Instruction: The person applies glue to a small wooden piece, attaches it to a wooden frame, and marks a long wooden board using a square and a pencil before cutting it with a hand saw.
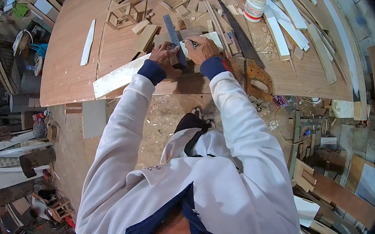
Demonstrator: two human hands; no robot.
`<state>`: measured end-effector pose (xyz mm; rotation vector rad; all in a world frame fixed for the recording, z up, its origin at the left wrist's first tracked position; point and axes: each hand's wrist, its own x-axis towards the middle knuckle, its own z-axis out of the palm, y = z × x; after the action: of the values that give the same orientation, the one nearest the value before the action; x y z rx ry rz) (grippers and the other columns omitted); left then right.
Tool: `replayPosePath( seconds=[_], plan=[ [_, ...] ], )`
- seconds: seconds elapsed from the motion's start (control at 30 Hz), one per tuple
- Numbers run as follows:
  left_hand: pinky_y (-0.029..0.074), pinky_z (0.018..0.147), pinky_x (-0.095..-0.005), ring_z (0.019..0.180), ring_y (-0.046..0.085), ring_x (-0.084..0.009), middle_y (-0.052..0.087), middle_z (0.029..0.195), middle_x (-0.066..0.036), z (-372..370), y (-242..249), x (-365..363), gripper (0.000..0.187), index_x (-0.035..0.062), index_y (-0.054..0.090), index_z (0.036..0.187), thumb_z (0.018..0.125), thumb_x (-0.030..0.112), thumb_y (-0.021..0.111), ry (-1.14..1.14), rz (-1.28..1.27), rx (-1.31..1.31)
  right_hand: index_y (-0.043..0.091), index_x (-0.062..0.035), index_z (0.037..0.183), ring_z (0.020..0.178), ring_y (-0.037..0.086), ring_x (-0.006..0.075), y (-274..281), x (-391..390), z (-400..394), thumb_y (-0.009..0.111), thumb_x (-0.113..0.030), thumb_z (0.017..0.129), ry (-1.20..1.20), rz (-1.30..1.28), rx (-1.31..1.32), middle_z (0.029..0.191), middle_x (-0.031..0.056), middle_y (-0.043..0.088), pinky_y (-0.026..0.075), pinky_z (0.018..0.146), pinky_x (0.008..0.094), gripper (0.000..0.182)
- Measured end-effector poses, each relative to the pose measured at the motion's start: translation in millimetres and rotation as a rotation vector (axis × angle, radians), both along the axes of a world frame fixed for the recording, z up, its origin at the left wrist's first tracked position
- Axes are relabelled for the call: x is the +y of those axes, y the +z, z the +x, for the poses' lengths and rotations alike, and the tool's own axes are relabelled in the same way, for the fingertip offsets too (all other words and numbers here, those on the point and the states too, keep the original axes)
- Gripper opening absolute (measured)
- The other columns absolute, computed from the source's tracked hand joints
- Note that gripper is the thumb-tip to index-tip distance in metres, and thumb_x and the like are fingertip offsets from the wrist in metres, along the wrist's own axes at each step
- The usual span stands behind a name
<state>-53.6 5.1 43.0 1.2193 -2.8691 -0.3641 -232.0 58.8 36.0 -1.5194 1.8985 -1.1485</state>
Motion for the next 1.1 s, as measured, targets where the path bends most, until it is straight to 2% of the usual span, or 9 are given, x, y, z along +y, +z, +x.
replayPosePath(
  seconds=[0.5, 0.67, 0.73, 0.77, 0.83, 0.9, 0.97, 1.03, 1.1],
  plan=[
    [0.038, 0.101, -0.0440, 0.118, 0.046, -0.0377, 0.044, 0.132, -0.019, -0.2, -0.1, -1.6, 0.088, 0.0109, 0.056, 0.128, 0.050, 0.044, 0.079, -0.006, 0.006, 0.002, 0.071, -0.0132, 0.098, 0.095, 0.063, 0.0339, -8.4, -8.4, 6.2, 0.059, -0.035, 0.082, -0.001, 0.076, 0.029, 0.105, 0.0135, 0.067, 0.050, 0.086, 0.0392, 0.029],
    [0.038, 0.102, -0.0438, 0.118, 0.046, -0.0379, 0.044, 0.132, -0.019, 0.5, -4.4, -3.6, 0.088, 0.0109, 0.056, 0.129, 0.050, 0.043, 0.080, -0.006, -0.009, 0.003, 0.068, -0.0083, 0.079, 0.071, 0.063, 0.0374, 4.1, 13.9, 6.5, 0.058, -0.029, 0.080, 0.049, -0.008, 0.071, 0.078, 0.0166, 0.067, 0.052, 0.067, 0.0414, 0.023],
    [0.030, 0.106, -0.0540, 0.128, 0.037, -0.0413, 0.037, 0.140, -0.020, 1.1, -4.7, -6.7, 0.095, 0.0158, 0.047, 0.137, 0.055, 0.053, 0.077, -0.003, 0.091, -0.062, 0.067, -0.0075, 0.077, 0.067, 0.062, 0.0375, 14.1, 31.8, 4.4, 0.058, -0.028, 0.080, 0.089, 0.050, 0.120, 0.075, 0.0165, 0.066, 0.051, 0.064, 0.0413, 0.023],
    [0.030, 0.106, -0.0540, 0.128, 0.037, -0.0413, 0.037, 0.140, -0.020, 0.6, -4.3, -7.0, 0.095, 0.0158, 0.047, 0.137, 0.055, 0.053, 0.077, -0.005, 0.089, -0.060, 0.065, -0.0068, 0.075, 0.063, 0.061, 0.0376, 18.5, 39.5, 2.2, 0.058, -0.028, 0.080, 0.128, 0.108, 0.168, 0.071, 0.0164, 0.065, 0.050, 0.060, 0.0412, 0.023],
    [0.030, 0.106, -0.0538, 0.129, 0.037, -0.0405, 0.037, 0.141, -0.020, 0.1, -2.9, -5.2, 0.095, 0.0152, 0.046, 0.137, 0.055, 0.053, 0.077, -0.004, 0.081, -0.080, 0.066, -0.0066, 0.077, 0.066, 0.062, 0.0370, 19.4, 46.1, 1.4, 0.058, -0.028, 0.081, 0.128, 0.146, 0.236, 0.075, 0.0147, 0.066, 0.051, 0.062, 0.0400, 0.023],
    [0.030, 0.106, -0.0540, 0.129, 0.037, -0.0401, 0.037, 0.140, -0.019, -0.6, -3.4, -4.9, 0.096, 0.0158, 0.046, 0.137, 0.055, 0.053, 0.077, -0.007, 0.069, -0.075, 0.068, -0.0080, 0.082, 0.071, 0.064, 0.0357, 15.1, 40.9, 0.8, 0.059, -0.030, 0.081, 0.036, -0.100, 0.006, 0.081, 0.0139, 0.067, 0.052, 0.065, 0.0389, 0.023],
    [0.030, 0.106, -0.0542, 0.129, 0.037, -0.0397, 0.037, 0.140, -0.019, 0.9, -4.0, -4.5, 0.096, 0.0163, 0.046, 0.138, 0.055, 0.053, 0.077, -0.008, 0.057, -0.075, 0.069, -0.0084, 0.087, 0.075, 0.065, 0.0353, 14.0, 32.6, 3.7, 0.059, -0.030, 0.081, 0.029, -0.094, -0.027, 0.085, 0.0145, 0.068, 0.052, 0.068, 0.0381, 0.024],
    [0.038, 0.101, -0.0434, 0.119, 0.046, -0.0374, 0.044, 0.132, -0.018, -0.3, -1.2, -1.6, 0.091, 0.0115, 0.054, 0.131, 0.050, 0.044, 0.081, -0.003, -0.014, -0.028, 0.069, -0.0089, 0.091, 0.079, 0.065, 0.0350, 7.8, 21.7, 4.1, 0.059, -0.031, 0.082, 0.025, -0.086, -0.057, 0.090, 0.0150, 0.068, 0.052, 0.071, 0.0374, 0.026],
    [0.038, 0.101, -0.0439, 0.119, 0.045, -0.0374, 0.044, 0.131, -0.018, -1.3, 2.8, -0.5, 0.091, 0.0116, 0.055, 0.131, 0.050, 0.044, 0.081, -0.002, -0.001, -0.025, 0.070, -0.0094, 0.098, 0.085, 0.066, 0.0341, -0.5, 10.8, 7.2, 0.059, -0.032, 0.083, 0.020, -0.095, -0.041, 0.096, 0.0154, 0.068, 0.052, 0.075, 0.0375, 0.029]
  ],
)
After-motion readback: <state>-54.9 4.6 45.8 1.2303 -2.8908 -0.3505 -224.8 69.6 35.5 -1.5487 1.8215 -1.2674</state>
